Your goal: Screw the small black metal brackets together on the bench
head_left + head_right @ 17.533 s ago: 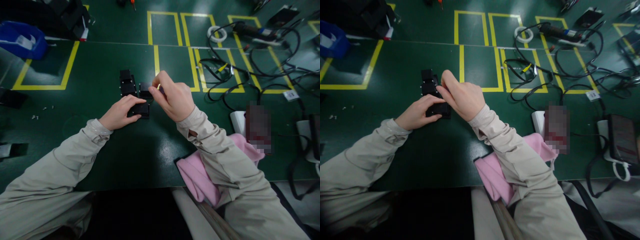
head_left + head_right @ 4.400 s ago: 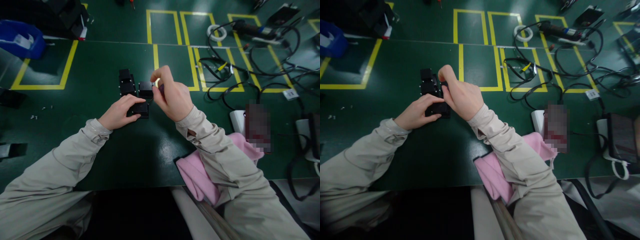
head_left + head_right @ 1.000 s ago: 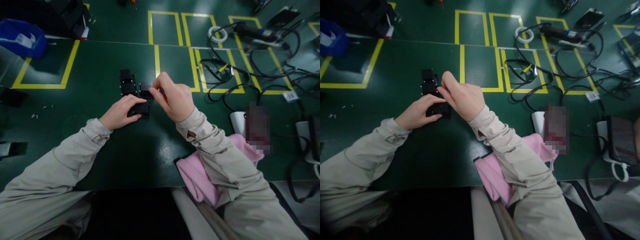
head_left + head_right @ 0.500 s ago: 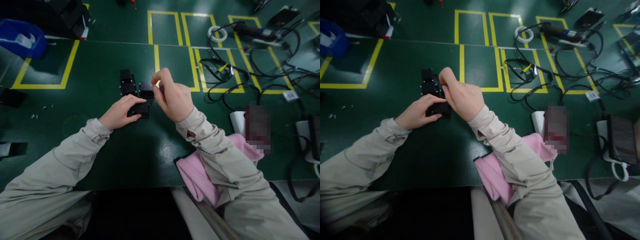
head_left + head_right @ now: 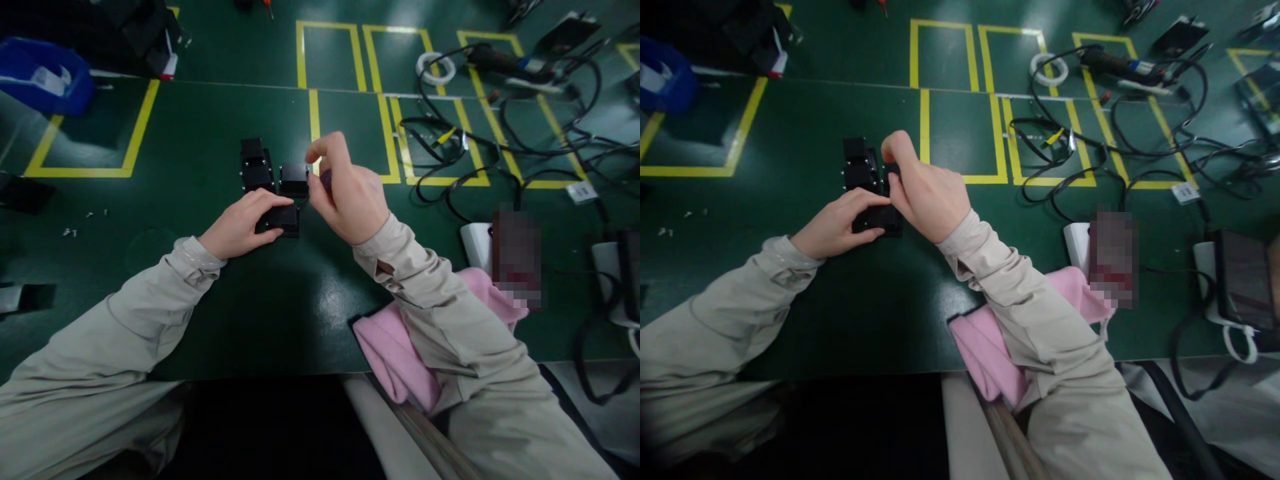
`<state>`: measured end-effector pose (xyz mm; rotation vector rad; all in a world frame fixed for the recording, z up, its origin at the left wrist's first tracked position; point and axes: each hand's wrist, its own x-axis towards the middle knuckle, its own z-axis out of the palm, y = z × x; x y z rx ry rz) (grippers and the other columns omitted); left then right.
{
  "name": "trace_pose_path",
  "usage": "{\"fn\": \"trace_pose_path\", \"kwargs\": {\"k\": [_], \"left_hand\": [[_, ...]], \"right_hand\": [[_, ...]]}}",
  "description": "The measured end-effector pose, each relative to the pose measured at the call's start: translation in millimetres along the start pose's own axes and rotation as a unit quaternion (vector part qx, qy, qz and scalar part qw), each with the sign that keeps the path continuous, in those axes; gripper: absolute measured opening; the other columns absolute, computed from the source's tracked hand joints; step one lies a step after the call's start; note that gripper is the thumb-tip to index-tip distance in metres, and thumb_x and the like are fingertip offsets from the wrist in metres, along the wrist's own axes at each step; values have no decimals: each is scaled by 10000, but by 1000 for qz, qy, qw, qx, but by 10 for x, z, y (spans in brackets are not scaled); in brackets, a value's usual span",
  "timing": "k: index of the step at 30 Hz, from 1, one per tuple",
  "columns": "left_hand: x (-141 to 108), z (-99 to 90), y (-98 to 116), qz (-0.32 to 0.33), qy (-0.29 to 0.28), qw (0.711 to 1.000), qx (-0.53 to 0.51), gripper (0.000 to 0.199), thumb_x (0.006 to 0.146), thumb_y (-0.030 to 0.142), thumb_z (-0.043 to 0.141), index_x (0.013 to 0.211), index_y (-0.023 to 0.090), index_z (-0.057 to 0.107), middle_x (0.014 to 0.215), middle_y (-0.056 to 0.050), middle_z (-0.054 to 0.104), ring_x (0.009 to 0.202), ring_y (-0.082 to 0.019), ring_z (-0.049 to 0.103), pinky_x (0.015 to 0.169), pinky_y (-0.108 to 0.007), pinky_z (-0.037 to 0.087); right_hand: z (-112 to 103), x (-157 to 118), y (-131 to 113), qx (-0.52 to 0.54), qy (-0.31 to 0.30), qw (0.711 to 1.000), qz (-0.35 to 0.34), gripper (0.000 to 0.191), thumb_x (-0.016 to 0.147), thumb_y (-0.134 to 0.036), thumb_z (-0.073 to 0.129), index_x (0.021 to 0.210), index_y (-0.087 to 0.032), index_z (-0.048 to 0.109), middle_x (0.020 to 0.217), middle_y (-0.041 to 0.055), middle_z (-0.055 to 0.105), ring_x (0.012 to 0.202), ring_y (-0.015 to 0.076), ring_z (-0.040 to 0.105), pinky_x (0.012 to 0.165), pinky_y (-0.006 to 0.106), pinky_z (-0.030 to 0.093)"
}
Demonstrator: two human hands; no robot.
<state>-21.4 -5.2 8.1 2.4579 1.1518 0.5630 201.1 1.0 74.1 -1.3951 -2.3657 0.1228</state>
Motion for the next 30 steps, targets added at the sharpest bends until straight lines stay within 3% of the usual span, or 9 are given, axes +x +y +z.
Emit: {"fn": "trace_pose_path", "kwargs": {"k": [7,18,25,30], "left_hand": [[-3,4,-1,0,0,1000,3,466,918,332,579,1353,171,533,1263,-104,600,1211,-279,557,1063,-439,438],[-3,-2,-15,10,2,1000,11,460,925,332,584,1352,168,534,1246,-105,605,1170,-274,577,1021,-432,468],[3,2,-7,1,-4,1000,10,462,925,346,577,1353,180,530,1266,-101,596,1207,-277,558,1052,-436,447],[2,1,0,-1,-3,1000,4,468,922,341,573,1358,177,528,1260,-101,598,1200,-279,560,1048,-443,452]], "right_hand": [[-16,8,8,-7,-23,1000,-7,434,1032,-462,256,1135,-177,565,841,26,669,759,165,690,721,271,456],[28,-20,7,5,25,1000,-14,283,994,-276,321,1197,-182,494,863,24,656,713,142,667,681,260,442],[15,-6,13,-2,-2,1000,-24,392,1029,-438,266,1116,-183,551,791,15,641,710,156,670,685,267,442],[25,0,-2,-3,3,1000,-6,321,994,-267,333,1248,-172,505,942,47,685,755,171,691,663,275,432]]}}
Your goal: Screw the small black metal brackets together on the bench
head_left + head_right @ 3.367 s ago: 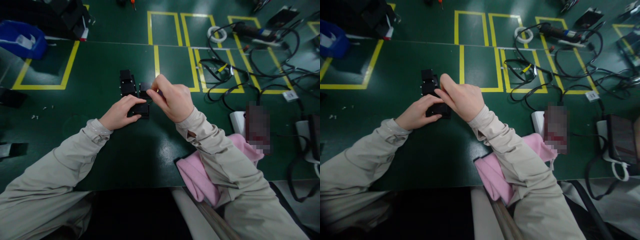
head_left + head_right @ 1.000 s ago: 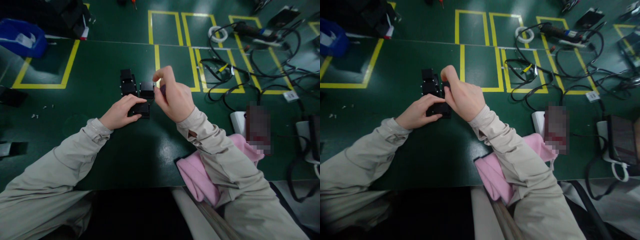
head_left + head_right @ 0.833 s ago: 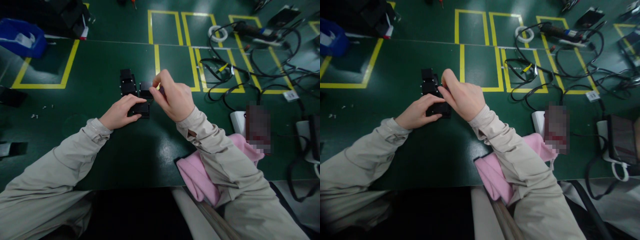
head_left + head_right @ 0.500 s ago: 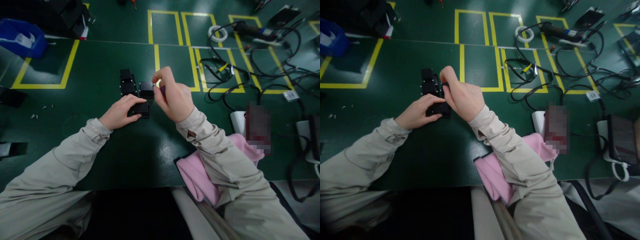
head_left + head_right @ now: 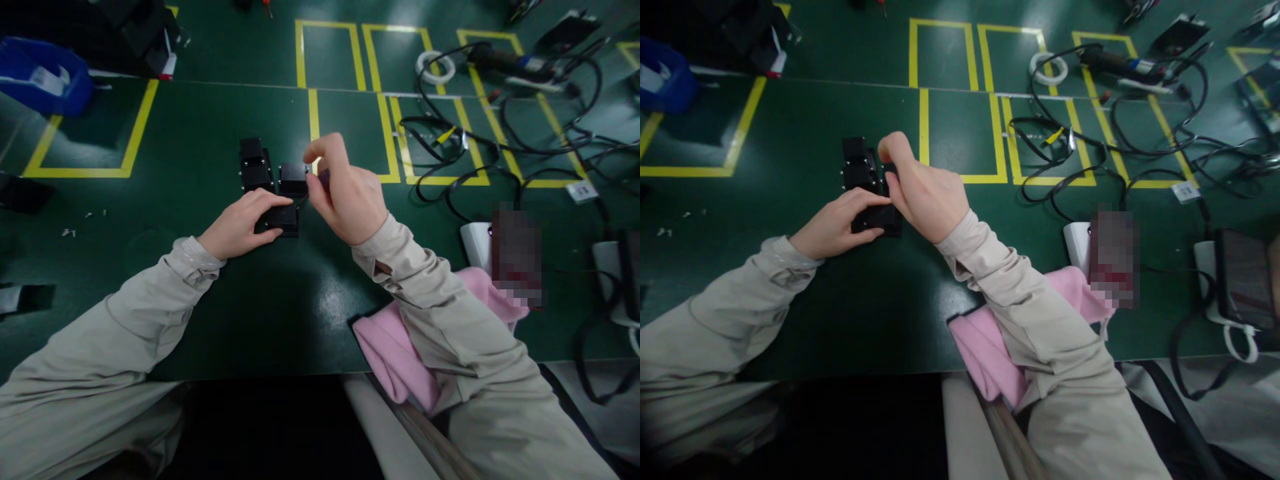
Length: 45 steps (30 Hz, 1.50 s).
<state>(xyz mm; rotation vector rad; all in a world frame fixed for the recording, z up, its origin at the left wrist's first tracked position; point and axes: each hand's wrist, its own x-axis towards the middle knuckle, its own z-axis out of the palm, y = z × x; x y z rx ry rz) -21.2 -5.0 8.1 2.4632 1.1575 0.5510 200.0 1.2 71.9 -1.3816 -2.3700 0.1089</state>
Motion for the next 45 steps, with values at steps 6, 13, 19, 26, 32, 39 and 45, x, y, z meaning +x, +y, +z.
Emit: {"fn": "trace_pose_path", "kwargs": {"k": [6,13,19,26,32,39,45], "left_hand": [[1,1,-7,4,1,1000,3,465,923,341,577,1356,177,530,1262,-103,597,1198,-282,562,1049,-450,453],[1,-4,4,2,1,1000,1,460,922,338,572,1350,175,534,1257,-102,602,1194,-279,563,1040,-442,458],[5,-3,3,-3,-1,1000,-2,467,915,354,570,1348,182,535,1254,-103,603,1198,-284,558,1048,-451,448],[4,-12,14,-7,-8,1000,-6,473,919,349,573,1357,175,534,1267,-110,598,1188,-282,560,1045,-452,451],[2,-6,9,-3,-3,1000,-4,471,916,342,579,1354,175,535,1264,-106,601,1203,-282,559,1052,-451,449],[-1,-9,10,-2,-3,1000,-4,467,917,331,581,1354,173,533,1257,-107,600,1183,-277,566,1034,-435,458],[2,-3,0,-4,-3,1000,-7,464,923,345,575,1357,187,528,1264,-102,595,1200,-284,553,1053,-455,445]], "right_hand": [[-4,-10,33,8,8,999,-30,361,1022,-408,306,1155,-177,550,828,21,668,723,150,669,668,260,424],[-3,-15,26,-9,12,1000,-12,320,1007,-302,294,1201,-180,518,852,19,677,696,141,661,643,258,404],[2,-14,42,7,15,999,-31,421,1027,-447,229,1154,-184,533,832,23,659,726,167,670,673,285,436],[37,-1,50,5,51,999,-20,289,1003,-276,317,1186,-184,520,920,36,672,772,143,658,761,277,459],[51,21,88,0,51,997,-52,366,1038,-385,255,1121,-176,543,917,27,658,798,134,658,870,311,467],[40,21,70,9,51,997,-50,288,1009,-267,288,1129,-175,532,864,21,662,780,143,656,888,331,466],[29,20,84,9,35,997,-62,375,1032,-398,238,1101,-182,537,850,16,663,766,144,643,906,346,464]]}}
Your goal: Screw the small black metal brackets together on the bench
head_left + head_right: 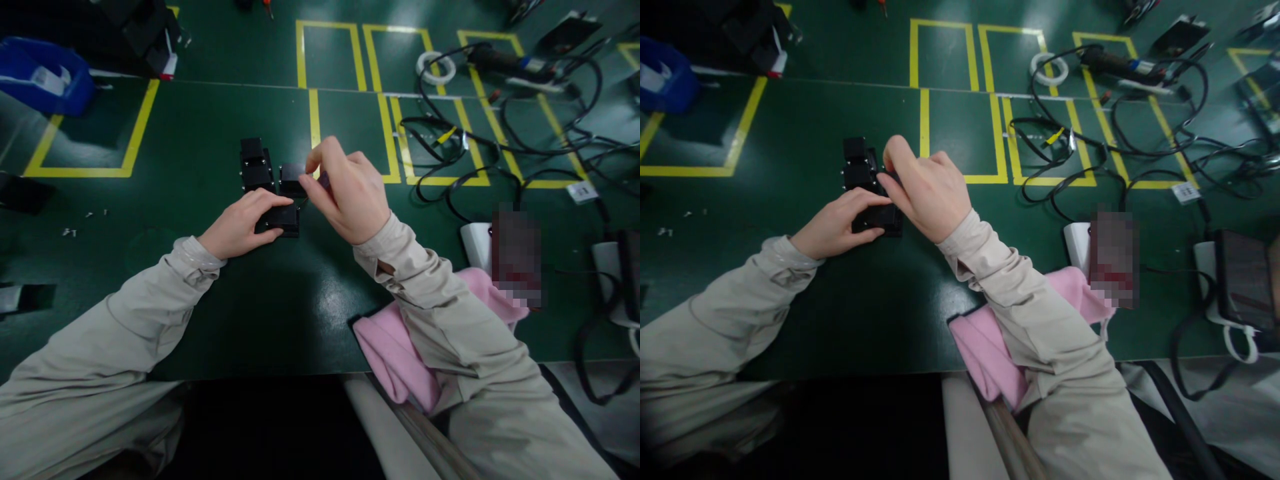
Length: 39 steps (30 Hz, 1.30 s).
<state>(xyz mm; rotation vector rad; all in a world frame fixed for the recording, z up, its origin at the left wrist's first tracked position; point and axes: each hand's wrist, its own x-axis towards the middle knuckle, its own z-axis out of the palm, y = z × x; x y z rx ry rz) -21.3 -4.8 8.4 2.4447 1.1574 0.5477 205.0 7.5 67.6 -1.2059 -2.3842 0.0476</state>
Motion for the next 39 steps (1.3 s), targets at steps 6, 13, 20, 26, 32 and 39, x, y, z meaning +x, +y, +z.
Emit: {"fn": "trace_pose_path", "kwargs": {"k": [6,13,20,26,32,39], "left_hand": [[-3,-6,5,6,0,1000,7,468,922,336,576,1360,176,530,1258,-105,600,1193,-277,563,1041,-438,455],[-3,1,1,2,1,1000,4,465,922,349,576,1356,188,529,1274,-102,597,1216,-280,551,1070,-450,437],[0,3,1,-10,-6,1000,5,474,921,365,562,1360,191,526,1276,-102,591,1211,-283,548,1062,-454,442],[-4,7,-11,1,2,1000,4,472,917,352,575,1356,187,530,1272,-101,597,1213,-284,553,1067,-455,439],[-5,0,-4,2,-2,1000,6,475,923,350,570,1363,173,531,1263,-106,599,1184,-273,566,1033,-425,455],[-3,5,-16,12,4,1000,9,474,927,352,575,1360,165,537,1266,-109,603,1206,-275,561,1053,-432,446]], "right_hand": [[-18,5,-11,-21,-12,1000,9,292,995,-250,313,1177,-161,523,826,13,656,752,149,629,914,337,466],[-39,13,-11,-21,-29,999,3,440,1029,-448,242,1125,-163,563,871,40,674,777,159,636,933,331,450],[-10,7,2,-20,4,1000,2,281,977,-223,333,1162,-160,535,808,11,644,732,155,607,930,337,451],[-14,2,23,-18,6,1000,-16,436,1031,-433,238,1079,-165,579,796,20,648,729,148,598,959,330,443],[2,3,11,-21,31,999,3,274,986,-247,330,1153,-179,536,840,20,665,764,156,616,959,325,453],[-11,1,30,-17,15,1000,-18,485,1032,-459,194,1075,-171,583,808,36,654,747,141,600,960,315,431]]}}
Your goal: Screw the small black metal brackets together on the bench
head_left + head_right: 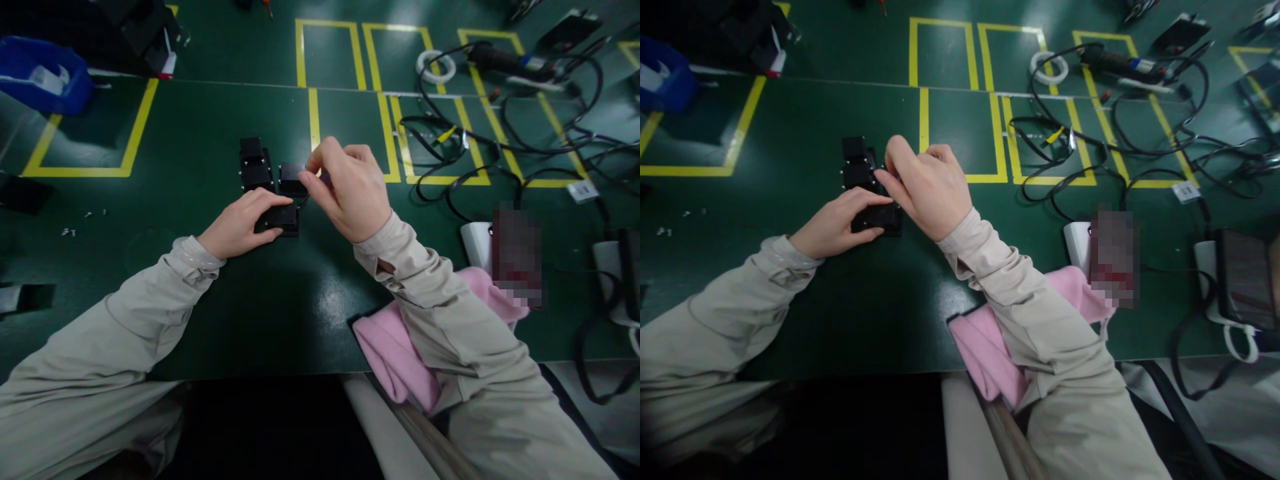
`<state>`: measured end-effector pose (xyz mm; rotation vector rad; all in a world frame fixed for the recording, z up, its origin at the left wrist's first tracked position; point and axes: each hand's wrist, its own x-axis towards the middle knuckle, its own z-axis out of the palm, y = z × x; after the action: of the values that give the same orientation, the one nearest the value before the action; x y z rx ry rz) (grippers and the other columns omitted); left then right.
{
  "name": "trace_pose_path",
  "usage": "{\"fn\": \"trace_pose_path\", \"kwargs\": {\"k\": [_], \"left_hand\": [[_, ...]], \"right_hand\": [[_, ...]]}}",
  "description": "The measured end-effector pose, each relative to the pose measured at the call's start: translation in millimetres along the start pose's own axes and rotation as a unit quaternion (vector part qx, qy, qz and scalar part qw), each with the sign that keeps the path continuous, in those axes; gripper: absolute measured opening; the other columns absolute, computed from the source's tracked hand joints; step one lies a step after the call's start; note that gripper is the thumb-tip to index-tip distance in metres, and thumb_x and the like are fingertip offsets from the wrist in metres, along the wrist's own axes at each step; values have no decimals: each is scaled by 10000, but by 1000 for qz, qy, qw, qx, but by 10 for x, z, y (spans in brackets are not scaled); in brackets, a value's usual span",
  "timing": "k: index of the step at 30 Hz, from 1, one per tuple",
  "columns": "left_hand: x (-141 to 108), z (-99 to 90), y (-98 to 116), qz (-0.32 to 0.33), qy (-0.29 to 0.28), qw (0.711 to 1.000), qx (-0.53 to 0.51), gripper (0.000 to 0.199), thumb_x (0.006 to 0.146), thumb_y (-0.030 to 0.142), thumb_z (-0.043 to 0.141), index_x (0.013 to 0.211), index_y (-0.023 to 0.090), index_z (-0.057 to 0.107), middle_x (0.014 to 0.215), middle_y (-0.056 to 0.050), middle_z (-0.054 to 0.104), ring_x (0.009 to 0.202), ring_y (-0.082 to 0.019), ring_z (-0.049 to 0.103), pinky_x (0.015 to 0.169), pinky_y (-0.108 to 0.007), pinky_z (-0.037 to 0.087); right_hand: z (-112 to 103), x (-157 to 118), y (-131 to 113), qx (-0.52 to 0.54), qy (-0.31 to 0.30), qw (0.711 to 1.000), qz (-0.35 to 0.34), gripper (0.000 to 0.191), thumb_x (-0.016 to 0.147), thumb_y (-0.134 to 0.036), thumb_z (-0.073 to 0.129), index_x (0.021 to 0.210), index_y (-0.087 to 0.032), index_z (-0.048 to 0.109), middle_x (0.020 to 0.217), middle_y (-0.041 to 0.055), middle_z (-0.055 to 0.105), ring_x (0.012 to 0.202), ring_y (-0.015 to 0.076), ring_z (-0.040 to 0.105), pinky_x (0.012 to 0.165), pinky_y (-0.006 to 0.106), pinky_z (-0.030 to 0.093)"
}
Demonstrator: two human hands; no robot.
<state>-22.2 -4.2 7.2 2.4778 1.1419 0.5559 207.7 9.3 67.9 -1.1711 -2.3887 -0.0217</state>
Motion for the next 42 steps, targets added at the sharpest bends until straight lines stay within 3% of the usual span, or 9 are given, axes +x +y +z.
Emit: {"fn": "trace_pose_path", "kwargs": {"k": [8,14,20,26,31,34,38,42], "left_hand": [[4,-6,15,-6,-1,1000,-2,477,922,353,566,1359,162,539,1250,-107,602,1171,-272,568,1023,-432,463],[3,-4,16,-9,-4,1000,-4,474,919,351,570,1359,177,533,1259,-103,597,1198,-278,555,1043,-443,450],[-1,-2,16,-9,-1,1000,-3,469,924,345,571,1358,174,533,1247,-101,599,1175,-273,567,1021,-431,463],[-2,5,5,4,4,1000,0,461,927,337,575,1353,166,531,1260,-106,599,1204,-278,561,1049,-439,447],[5,4,10,-4,-3,1000,3,463,929,352,571,1355,176,529,1267,-103,600,1198,-278,562,1042,-442,451],[6,8,5,-1,1,1000,5,459,928,351,574,1350,174,533,1258,-101,604,1190,-273,568,1035,-432,456],[-1,10,-5,9,7,1000,9,457,934,350,575,1349,162,536,1262,-107,604,1202,-274,569,1044,-429,453],[-3,0,1,6,2,1000,8,461,928,343,580,1350,160,537,1251,-107,606,1187,-273,575,1031,-428,462]], "right_hand": [[53,16,-7,14,18,1000,18,290,983,-210,322,1177,-153,529,871,21,653,759,146,605,944,320,437],[42,-2,10,-4,19,1000,-3,368,1029,-387,278,1068,-167,570,745,2,604,738,151,587,930,317,439],[46,3,-8,9,8,1000,4,275,966,-206,350,1171,-151,524,829,7,617,741,143,589,953,330,436],[24,-1,-3,6,-8,1000,-16,393,1026,-420,268,1068,-175,572,742,-1,604,727,143,570,968,337,417],[24,-3,-16,14,6,1000,-14,295,979,-235,327,1159,-138,540,809,12,639,734,149,578,964,342,437],[23,1,-27,18,-3,1000,-5,284,990,-274,340,1141,-155,548,802,12,626,747,149,595,960,341,436],[27,2,-28,15,-9,1000,-14,420,1028,-404,251,1060,-157,590,778,21,630,745,151,596,963,347,429],[37,2,-28,13,12,1000,-6,309,986,-232,298,1140,-145,552,798,15,640,729,149,583,947,332,442]]}}
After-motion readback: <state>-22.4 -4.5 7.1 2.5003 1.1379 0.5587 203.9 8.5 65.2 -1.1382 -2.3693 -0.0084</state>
